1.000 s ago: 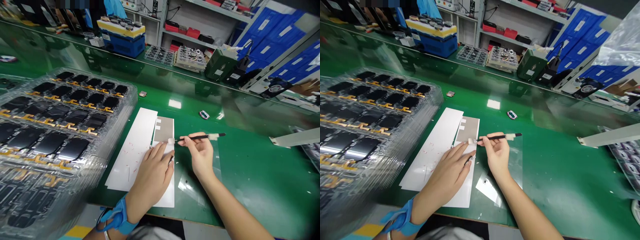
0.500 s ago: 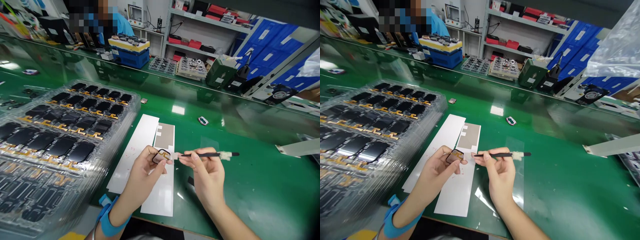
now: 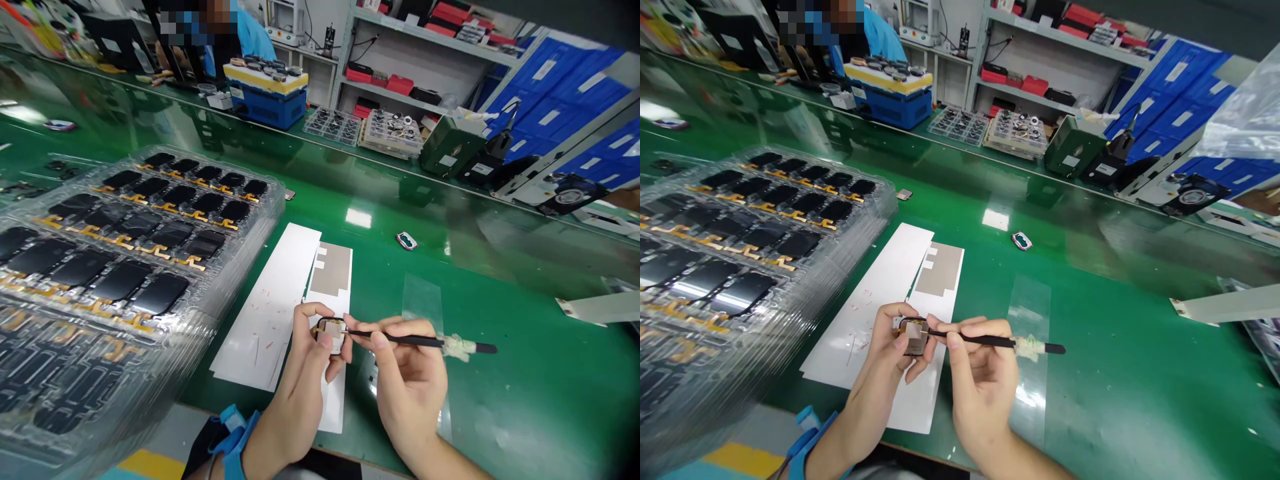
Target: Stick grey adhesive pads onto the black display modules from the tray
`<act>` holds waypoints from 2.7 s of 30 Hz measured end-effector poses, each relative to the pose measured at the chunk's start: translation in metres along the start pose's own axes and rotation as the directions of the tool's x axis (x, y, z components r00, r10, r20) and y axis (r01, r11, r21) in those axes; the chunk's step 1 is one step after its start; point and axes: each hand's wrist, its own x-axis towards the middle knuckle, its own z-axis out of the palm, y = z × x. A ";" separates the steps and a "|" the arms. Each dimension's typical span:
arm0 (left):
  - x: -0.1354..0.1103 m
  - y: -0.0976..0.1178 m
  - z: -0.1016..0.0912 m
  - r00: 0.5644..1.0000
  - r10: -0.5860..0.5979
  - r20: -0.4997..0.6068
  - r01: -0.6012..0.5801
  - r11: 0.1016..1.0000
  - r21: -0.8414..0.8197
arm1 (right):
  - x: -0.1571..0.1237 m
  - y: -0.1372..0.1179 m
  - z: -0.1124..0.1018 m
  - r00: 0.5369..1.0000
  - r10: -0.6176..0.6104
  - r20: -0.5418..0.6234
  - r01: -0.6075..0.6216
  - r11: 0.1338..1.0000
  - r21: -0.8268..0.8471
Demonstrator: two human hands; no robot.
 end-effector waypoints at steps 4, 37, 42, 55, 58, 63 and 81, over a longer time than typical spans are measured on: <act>-0.006 0.009 0.009 0.998 -0.021 -0.067 0.020 1.000 -0.016 | 0.000 0.002 0.001 0.999 -0.003 0.032 0.003 1.000 -0.002; -0.007 0.004 0.009 0.997 0.001 -0.083 -0.004 0.999 -0.034 | 0.001 0.000 0.002 0.998 0.004 0.068 -0.005 1.000 0.016; -0.007 0.002 0.008 0.995 0.000 -0.096 -0.002 1.000 -0.018 | 0.001 0.000 0.002 0.998 0.013 0.066 -0.014 1.000 0.013; -0.008 0.002 0.008 0.990 0.085 -0.113 -0.078 0.995 0.061 | -0.002 -0.002 0.003 0.997 0.032 0.074 -0.032 0.999 0.008; -0.008 0.001 0.006 0.989 0.081 -0.121 -0.066 0.990 0.123 | -0.001 -0.002 0.001 0.997 0.034 0.071 -0.035 0.999 0.019; -0.006 0.000 0.004 0.991 0.087 -0.104 -0.064 0.977 0.204 | 0.007 -0.002 -0.006 1.000 0.001 -0.017 0.000 1.000 0.027; -0.007 0.005 0.006 0.994 -0.097 0.048 0.085 0.973 0.213 | 0.021 0.015 -0.018 0.987 0.115 0.109 -0.110 0.993 -0.047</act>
